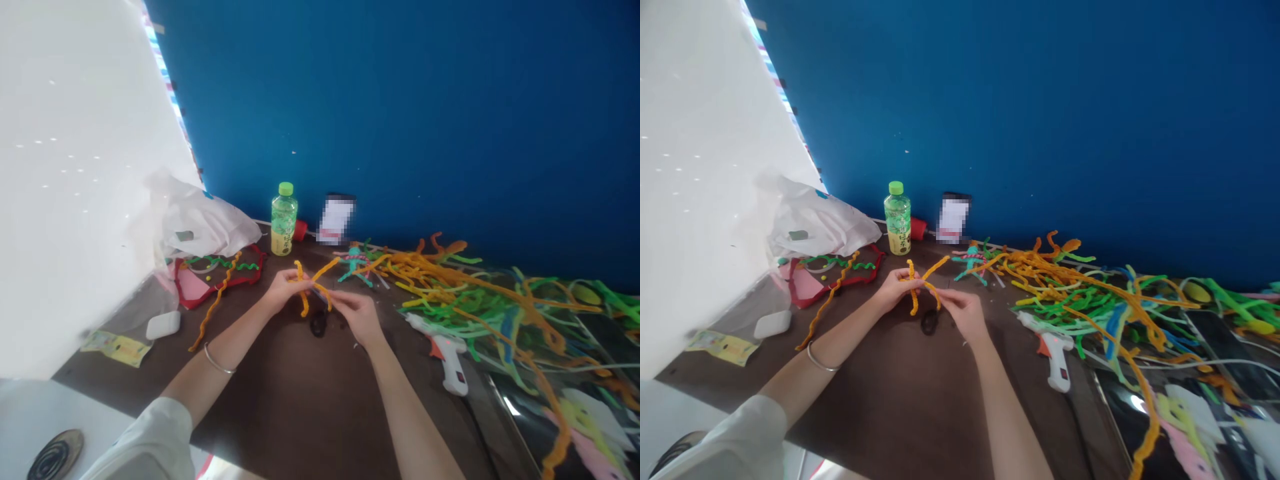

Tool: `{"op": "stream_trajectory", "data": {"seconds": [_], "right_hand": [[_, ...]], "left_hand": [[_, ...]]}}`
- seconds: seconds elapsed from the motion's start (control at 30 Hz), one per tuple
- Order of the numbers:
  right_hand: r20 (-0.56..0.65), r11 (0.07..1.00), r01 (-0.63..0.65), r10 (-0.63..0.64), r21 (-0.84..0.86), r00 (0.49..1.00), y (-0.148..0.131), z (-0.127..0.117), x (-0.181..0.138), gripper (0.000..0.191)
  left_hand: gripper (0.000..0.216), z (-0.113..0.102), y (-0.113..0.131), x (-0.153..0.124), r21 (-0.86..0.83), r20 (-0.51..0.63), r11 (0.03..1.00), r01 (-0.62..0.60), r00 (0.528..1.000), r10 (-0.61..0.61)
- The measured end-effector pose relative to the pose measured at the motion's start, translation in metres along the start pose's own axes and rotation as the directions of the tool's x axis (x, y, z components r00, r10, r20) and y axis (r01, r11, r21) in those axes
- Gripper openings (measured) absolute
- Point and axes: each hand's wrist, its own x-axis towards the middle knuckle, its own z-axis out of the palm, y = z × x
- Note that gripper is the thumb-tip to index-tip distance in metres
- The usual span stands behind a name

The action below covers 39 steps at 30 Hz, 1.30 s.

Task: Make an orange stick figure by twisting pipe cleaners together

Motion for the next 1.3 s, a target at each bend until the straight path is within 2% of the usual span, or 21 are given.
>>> {"op": "stream_trajectory", "data": {"seconds": [0.13, 0.27, 0.5, 0.6, 0.7, 0.83, 0.97, 1.03, 1.1, 1.2, 1.3], "right_hand": [[0.052, 0.995, 0.076, -0.073, -0.071, 0.996, -0.003, 0.000, -0.001, 0.016], [0.041, 0.980, 0.156, -0.152, -0.127, 0.988, 0.001, 0.000, 0.000, 0.014], [0.060, 0.877, 0.373, -0.374, -0.303, 0.926, 0.007, -0.002, 0.001, 0.016], [0.105, 0.782, 0.488, -0.489, -0.387, 0.866, 0.006, -0.003, 0.001, 0.021], [0.193, 0.644, 0.592, -0.581, -0.485, 0.790, 0.004, -0.005, 0.000, 0.027], [0.355, 0.461, 0.667, -0.594, -0.585, 0.722, 0.005, -0.008, -0.003, 0.031], [0.406, 0.356, 0.684, -0.600, -0.637, 0.690, 0.009, -0.009, -0.005, 0.032], [0.387, 0.355, 0.676, -0.610, -0.646, 0.691, 0.010, -0.008, -0.005, 0.031], [0.330, 0.398, 0.649, -0.622, -0.648, 0.710, 0.011, -0.006, -0.005, 0.028], [0.158, 0.541, 0.552, -0.609, -0.635, 0.777, 0.010, -0.001, -0.005, 0.023], [-0.039, 0.740, 0.358, -0.459, -0.570, 0.887, 0.009, 0.004, -0.005, 0.024]], "left_hand": [[0.031, 0.000, 0.001, 0.000, -0.019, 0.001, 1.000, 0.024, 1.000, -0.024], [0.030, 0.000, 0.002, 0.000, -0.023, 0.002, 0.999, 0.034, 0.999, -0.034], [0.030, 0.001, 0.004, -0.002, -0.026, 0.002, 0.999, 0.030, 1.000, -0.030], [0.031, 0.002, 0.004, -0.002, -0.018, -0.011, 1.000, 0.026, 1.000, -0.026], [0.031, 0.001, 0.003, -0.002, -0.005, 0.002, 1.000, 0.023, 1.000, -0.023], [0.030, 0.000, 0.003, -0.002, 0.002, 0.012, 1.000, 0.010, 1.000, -0.010], [0.029, 0.000, 0.002, -0.001, 0.016, 0.004, 1.000, 0.008, 1.000, -0.008], [0.029, 0.000, 0.002, -0.001, 0.023, -0.007, 1.000, -0.007, 1.000, 0.007], [0.030, 0.001, 0.001, -0.002, 0.031, -0.023, 0.999, -0.029, 0.999, 0.030], [0.030, 0.003, 0.001, -0.003, 0.052, -0.036, 0.997, -0.055, 0.998, 0.057], [0.030, 0.004, 0.001, -0.004, 0.100, -0.045, 0.992, -0.080, 0.995, 0.085]]}}
